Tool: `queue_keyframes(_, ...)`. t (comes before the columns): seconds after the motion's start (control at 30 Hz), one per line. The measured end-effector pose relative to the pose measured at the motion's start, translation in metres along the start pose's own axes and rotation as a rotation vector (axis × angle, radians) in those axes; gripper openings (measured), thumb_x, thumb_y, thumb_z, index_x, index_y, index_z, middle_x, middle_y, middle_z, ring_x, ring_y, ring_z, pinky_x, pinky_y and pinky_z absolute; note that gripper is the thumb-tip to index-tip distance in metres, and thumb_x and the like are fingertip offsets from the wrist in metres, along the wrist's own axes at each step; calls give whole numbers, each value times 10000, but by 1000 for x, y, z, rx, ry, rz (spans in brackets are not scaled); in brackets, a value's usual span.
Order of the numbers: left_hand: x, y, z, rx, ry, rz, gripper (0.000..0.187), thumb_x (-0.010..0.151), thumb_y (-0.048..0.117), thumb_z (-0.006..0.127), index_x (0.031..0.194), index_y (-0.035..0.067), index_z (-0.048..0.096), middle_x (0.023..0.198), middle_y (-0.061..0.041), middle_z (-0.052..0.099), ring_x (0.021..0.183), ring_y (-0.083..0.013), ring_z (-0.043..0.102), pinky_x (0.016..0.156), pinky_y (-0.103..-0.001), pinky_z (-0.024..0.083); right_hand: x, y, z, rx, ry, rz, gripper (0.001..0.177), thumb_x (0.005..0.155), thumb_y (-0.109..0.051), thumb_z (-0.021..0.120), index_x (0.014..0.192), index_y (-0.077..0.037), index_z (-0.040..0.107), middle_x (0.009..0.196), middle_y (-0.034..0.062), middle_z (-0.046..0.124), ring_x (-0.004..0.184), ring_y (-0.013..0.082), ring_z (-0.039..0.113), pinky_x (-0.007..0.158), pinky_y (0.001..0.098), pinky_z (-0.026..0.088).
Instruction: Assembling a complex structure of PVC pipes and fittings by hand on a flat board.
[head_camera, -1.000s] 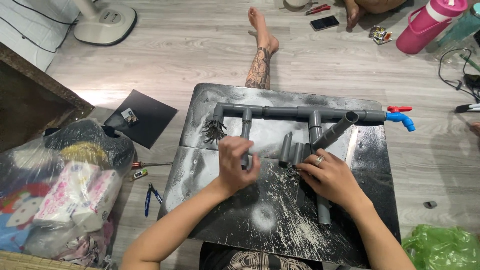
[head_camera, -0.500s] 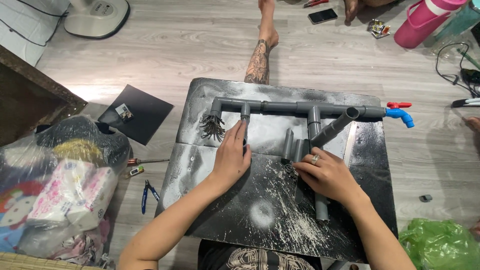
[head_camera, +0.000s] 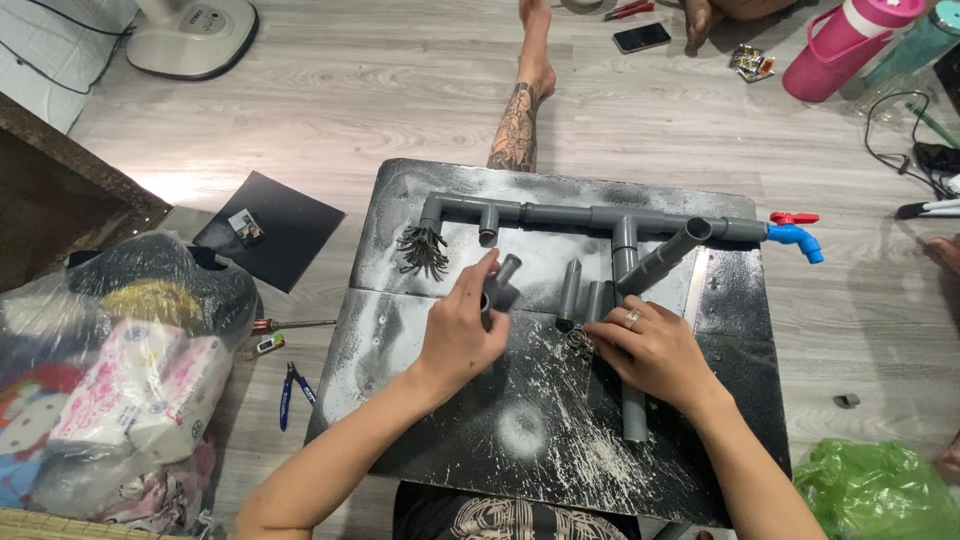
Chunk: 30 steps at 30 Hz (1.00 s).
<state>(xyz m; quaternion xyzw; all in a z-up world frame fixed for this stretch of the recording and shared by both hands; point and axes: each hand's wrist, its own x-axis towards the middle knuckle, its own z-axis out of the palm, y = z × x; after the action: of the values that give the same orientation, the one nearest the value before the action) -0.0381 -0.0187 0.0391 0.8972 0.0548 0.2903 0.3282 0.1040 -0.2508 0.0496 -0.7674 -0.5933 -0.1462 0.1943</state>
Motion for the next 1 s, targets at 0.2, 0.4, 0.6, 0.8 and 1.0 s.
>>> queue_keyframes(0.2,-30,-39,53,-65,-75,428,374,877,180,755,1234,138,651,1023,-46,732,827,-222,752,646,-317,631,-6,-8,1,369,78,135,731,751,-365,854,1395,-158,575,1252,94,698,791,250,740,637,407,592)
queue_keyframes(0.4,-12,4,21,291,130,934,174,1064,223,526,1068,154,685,915,-34,621,657,-154,575,515,-228,471,6,-21,-2,409,-99,-73,204,905,-237,696,1071,-118,688,671,43,642,640,278,654,617,387,532)
queue_keyframes(0.6,-18,-11,36,325,66,841,197,998,310,609,1042,127,665,782,-24,526,558,-144,544,435,-245,479,3,-26,3,161,-87,-187,319,833,-88,705,1148,-102,656,699,85,685,601,261,682,628,375,532)
queue_keyframes(0.8,-19,-18,41,269,-84,787,252,1065,337,496,1079,139,652,777,-15,564,565,-121,591,448,-202,497,-6,-15,16,143,-85,-214,346,850,-161,698,1193,-136,654,707,19,679,596,210,681,619,345,517)
queue_keyframes(1.0,-16,-2,26,-81,-381,415,297,985,366,652,1096,91,676,760,-61,611,558,-139,602,451,-218,477,-12,-12,23,-15,-13,-252,224,907,-247,668,1115,-166,669,749,12,682,649,203,689,623,343,515)
